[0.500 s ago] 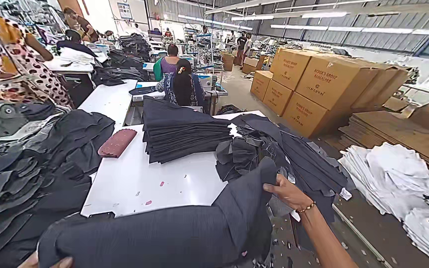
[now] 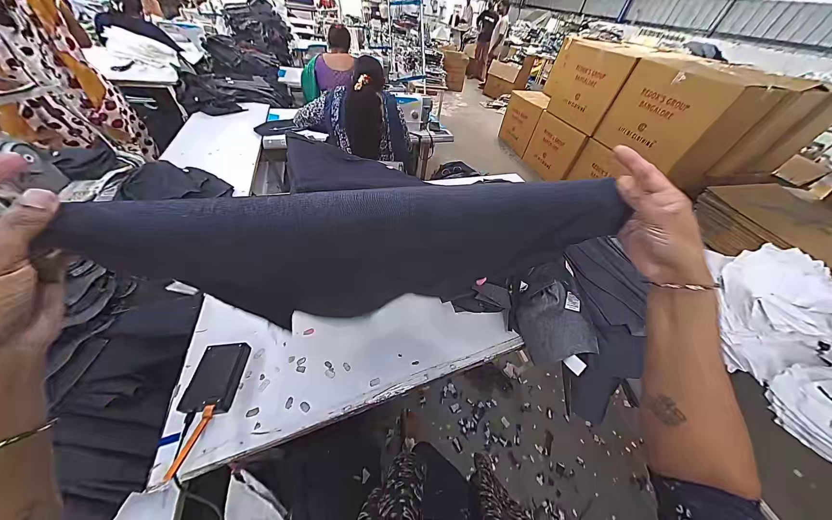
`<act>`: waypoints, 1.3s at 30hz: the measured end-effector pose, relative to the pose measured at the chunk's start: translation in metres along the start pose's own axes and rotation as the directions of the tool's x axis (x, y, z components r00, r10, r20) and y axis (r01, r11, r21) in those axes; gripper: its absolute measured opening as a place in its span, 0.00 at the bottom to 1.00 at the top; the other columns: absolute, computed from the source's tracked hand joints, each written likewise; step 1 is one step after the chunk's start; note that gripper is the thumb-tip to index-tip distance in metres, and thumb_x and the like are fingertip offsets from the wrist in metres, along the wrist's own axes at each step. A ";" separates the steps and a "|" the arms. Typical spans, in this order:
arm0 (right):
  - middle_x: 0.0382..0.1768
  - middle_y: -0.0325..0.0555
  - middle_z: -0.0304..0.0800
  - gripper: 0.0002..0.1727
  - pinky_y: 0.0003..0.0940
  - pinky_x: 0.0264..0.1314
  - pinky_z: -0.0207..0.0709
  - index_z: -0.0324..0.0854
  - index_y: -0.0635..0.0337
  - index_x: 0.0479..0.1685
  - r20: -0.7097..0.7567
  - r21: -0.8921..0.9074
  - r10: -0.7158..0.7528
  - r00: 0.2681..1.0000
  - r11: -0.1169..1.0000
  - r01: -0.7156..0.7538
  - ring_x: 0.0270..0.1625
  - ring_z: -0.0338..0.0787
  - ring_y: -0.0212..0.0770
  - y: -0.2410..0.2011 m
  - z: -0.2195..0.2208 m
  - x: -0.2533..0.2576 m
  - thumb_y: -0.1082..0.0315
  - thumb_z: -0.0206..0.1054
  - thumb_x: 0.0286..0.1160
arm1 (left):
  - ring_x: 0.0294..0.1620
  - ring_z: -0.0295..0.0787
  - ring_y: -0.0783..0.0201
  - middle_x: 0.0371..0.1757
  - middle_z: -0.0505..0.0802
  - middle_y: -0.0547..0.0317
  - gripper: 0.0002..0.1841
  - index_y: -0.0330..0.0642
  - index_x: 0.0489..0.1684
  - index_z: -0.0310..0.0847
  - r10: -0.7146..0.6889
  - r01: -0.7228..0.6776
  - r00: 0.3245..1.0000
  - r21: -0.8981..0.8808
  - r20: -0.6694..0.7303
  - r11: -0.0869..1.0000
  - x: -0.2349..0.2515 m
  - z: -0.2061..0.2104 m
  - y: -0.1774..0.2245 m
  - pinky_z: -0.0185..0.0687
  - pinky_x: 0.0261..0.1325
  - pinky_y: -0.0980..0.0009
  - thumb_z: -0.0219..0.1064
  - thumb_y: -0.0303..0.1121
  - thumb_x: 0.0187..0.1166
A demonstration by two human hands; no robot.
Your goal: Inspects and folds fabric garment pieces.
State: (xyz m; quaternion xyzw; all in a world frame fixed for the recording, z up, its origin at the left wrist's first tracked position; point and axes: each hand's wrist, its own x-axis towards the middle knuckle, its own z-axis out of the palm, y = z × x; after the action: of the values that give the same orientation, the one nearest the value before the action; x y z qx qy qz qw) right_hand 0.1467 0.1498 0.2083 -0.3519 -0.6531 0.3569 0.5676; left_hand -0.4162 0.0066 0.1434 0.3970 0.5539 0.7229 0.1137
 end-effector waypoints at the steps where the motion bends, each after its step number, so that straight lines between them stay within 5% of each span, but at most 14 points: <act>1: 0.57 0.27 0.90 0.20 0.27 0.57 0.86 0.79 0.45 0.75 0.016 0.003 -0.030 0.999 1.000 0.030 0.54 0.90 0.25 -0.005 -0.011 -0.009 0.63 0.58 0.88 | 0.45 0.85 0.90 0.53 0.85 0.85 0.18 0.58 0.74 0.72 -0.001 0.002 1.000 -0.072 0.010 0.997 -0.007 -0.002 0.012 0.83 0.50 0.88 0.58 0.32 0.88; 7: 0.50 0.12 0.95 0.14 0.14 0.52 0.84 0.93 0.27 0.55 0.375 -0.276 0.074 0.924 0.961 0.034 0.49 0.90 0.13 0.022 -0.077 -0.101 0.44 0.66 0.80 | 0.55 0.86 0.85 0.71 0.85 0.75 0.27 0.62 0.82 0.71 -0.124 0.061 0.962 0.252 0.242 0.966 -0.097 -0.083 -0.076 0.84 0.57 0.80 0.66 0.49 0.83; 9: 0.47 0.13 0.96 0.14 0.07 0.44 0.80 0.92 0.29 0.58 0.583 -0.247 0.135 0.801 0.969 0.017 0.41 0.88 0.08 0.039 -0.076 -0.117 0.48 0.65 0.83 | 0.53 0.90 0.65 0.70 0.86 0.44 0.31 0.38 0.83 0.67 -0.158 -0.029 0.942 0.540 0.296 0.841 -0.136 -0.091 -0.105 0.86 0.56 0.61 0.64 0.45 0.83; 11: 0.38 0.19 0.94 0.14 0.05 0.29 0.68 0.92 0.37 0.60 0.744 -0.278 0.237 0.625 0.960 -0.033 0.27 0.76 0.05 0.050 -0.053 -0.117 0.55 0.64 0.85 | 0.59 0.87 0.25 0.62 0.87 0.23 0.36 0.23 0.80 0.66 -0.129 -0.158 0.922 0.659 0.365 0.735 -0.171 -0.077 -0.133 0.74 0.58 0.23 0.69 0.40 0.77; 14: 0.32 0.33 0.93 0.15 0.18 0.22 0.70 0.91 0.50 0.61 0.809 -0.445 0.381 0.448 0.894 0.043 0.18 0.74 0.18 0.056 0.024 -0.090 0.62 0.60 0.87 | 0.79 0.71 0.23 0.77 0.79 0.28 0.46 0.30 0.78 0.73 -0.132 -0.282 0.784 0.538 0.606 0.794 -0.229 -0.005 -0.143 0.57 0.74 0.18 0.79 0.55 0.63; 16: 0.35 0.39 0.94 0.16 0.31 0.35 0.81 0.91 0.50 0.61 0.773 -0.514 0.372 0.514 0.842 0.165 0.27 0.84 0.28 0.060 0.092 -0.072 0.63 0.57 0.89 | 0.86 0.66 0.33 0.84 0.75 0.36 0.51 0.40 0.80 0.76 -0.256 -0.276 0.577 0.480 0.776 0.833 -0.266 0.042 -0.139 0.48 0.80 0.20 0.84 0.60 0.53; 18: 0.44 0.43 0.97 0.16 0.44 0.54 0.86 0.91 0.50 0.62 0.705 -0.465 0.167 0.689 0.843 0.271 0.43 0.94 0.38 0.064 0.171 -0.071 0.64 0.58 0.88 | 0.90 0.61 0.42 0.87 0.72 0.42 0.48 0.40 0.82 0.74 -0.440 -0.217 0.418 0.557 0.795 0.802 -0.284 0.069 -0.135 0.37 0.89 0.30 0.83 0.56 0.59; 20: 0.55 0.49 0.96 0.19 0.48 0.60 0.85 0.87 0.56 0.69 0.715 -0.262 -0.121 0.689 0.868 0.423 0.54 0.95 0.46 0.065 0.245 -0.091 0.70 0.58 0.86 | 0.81 0.75 0.36 0.72 0.86 0.34 0.32 0.28 0.68 0.83 -0.462 -0.142 0.532 0.613 0.709 0.777 -0.300 0.069 -0.136 0.50 0.90 0.40 0.75 0.46 0.72; 24: 0.89 0.63 0.61 0.30 0.46 0.86 0.67 0.61 0.65 0.89 0.900 0.137 -0.241 0.364 0.947 0.289 0.87 0.69 0.56 0.080 0.303 -0.141 0.75 0.56 0.86 | 0.61 0.90 0.35 0.52 0.94 0.32 0.19 0.24 0.52 0.88 -0.351 -0.003 0.791 0.577 0.501 0.817 -0.321 0.046 -0.135 0.77 0.72 0.39 0.69 0.35 0.76; 29: 0.92 0.65 0.50 0.62 0.56 0.95 0.40 0.49 0.72 0.92 0.895 -0.223 0.154 0.419 0.967 0.121 0.95 0.49 0.58 0.164 0.249 -0.183 0.46 0.81 0.62 | 0.57 0.91 0.57 0.52 0.93 0.33 0.21 0.18 0.58 0.81 -0.543 0.354 0.777 0.491 0.319 0.796 -0.323 0.037 -0.103 0.81 0.69 0.58 0.68 0.34 0.81; 32: 0.91 0.67 0.53 0.61 0.70 0.91 0.39 0.54 0.74 0.89 0.706 -0.515 0.293 0.645 0.838 0.183 0.94 0.51 0.63 0.211 0.222 -0.183 0.55 0.85 0.53 | 0.58 0.84 0.83 0.55 0.89 0.51 0.26 0.15 0.68 0.66 -0.615 0.569 0.759 0.240 0.213 0.786 -0.294 0.045 -0.056 0.78 0.70 0.79 0.68 0.27 0.79; 35: 0.68 0.56 0.89 0.26 0.65 0.85 0.60 0.84 0.63 0.70 0.567 -0.582 0.352 0.745 0.811 0.060 0.75 0.84 0.56 0.229 0.207 -0.144 0.75 0.70 0.66 | 0.53 0.89 0.84 0.47 0.94 0.72 0.20 0.25 0.57 0.74 -0.361 0.325 0.906 0.184 0.222 0.928 -0.239 0.036 -0.026 0.86 0.65 0.75 0.74 0.24 0.71; 37: 0.48 0.56 0.96 0.14 0.61 0.63 0.79 0.90 0.60 0.56 0.623 -0.539 0.346 0.702 0.840 0.064 0.55 0.94 0.57 0.224 0.201 -0.102 0.67 0.65 0.77 | 0.54 0.88 0.75 0.48 0.93 0.55 0.18 0.20 0.47 0.81 -0.039 -0.043 0.978 0.382 0.205 0.923 -0.186 0.022 -0.023 0.83 0.65 0.71 0.78 0.29 0.71; 39: 0.40 0.58 0.94 0.16 0.61 0.52 0.81 0.90 0.62 0.50 0.613 -0.504 0.276 0.740 0.858 0.097 0.46 0.94 0.58 0.205 0.200 -0.057 0.59 0.63 0.83 | 0.59 0.82 0.57 0.51 0.87 0.35 0.18 0.22 0.40 0.84 0.196 -0.260 0.965 0.565 0.172 0.783 -0.132 0.006 -0.044 0.75 0.69 0.63 0.77 0.36 0.75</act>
State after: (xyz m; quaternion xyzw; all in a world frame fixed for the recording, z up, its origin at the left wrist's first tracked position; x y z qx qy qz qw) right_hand -0.0341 0.1888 -0.0170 -0.3690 -0.8630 0.3028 0.1653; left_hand -0.3374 -0.0531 0.0453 0.5138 0.6898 0.5048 -0.0730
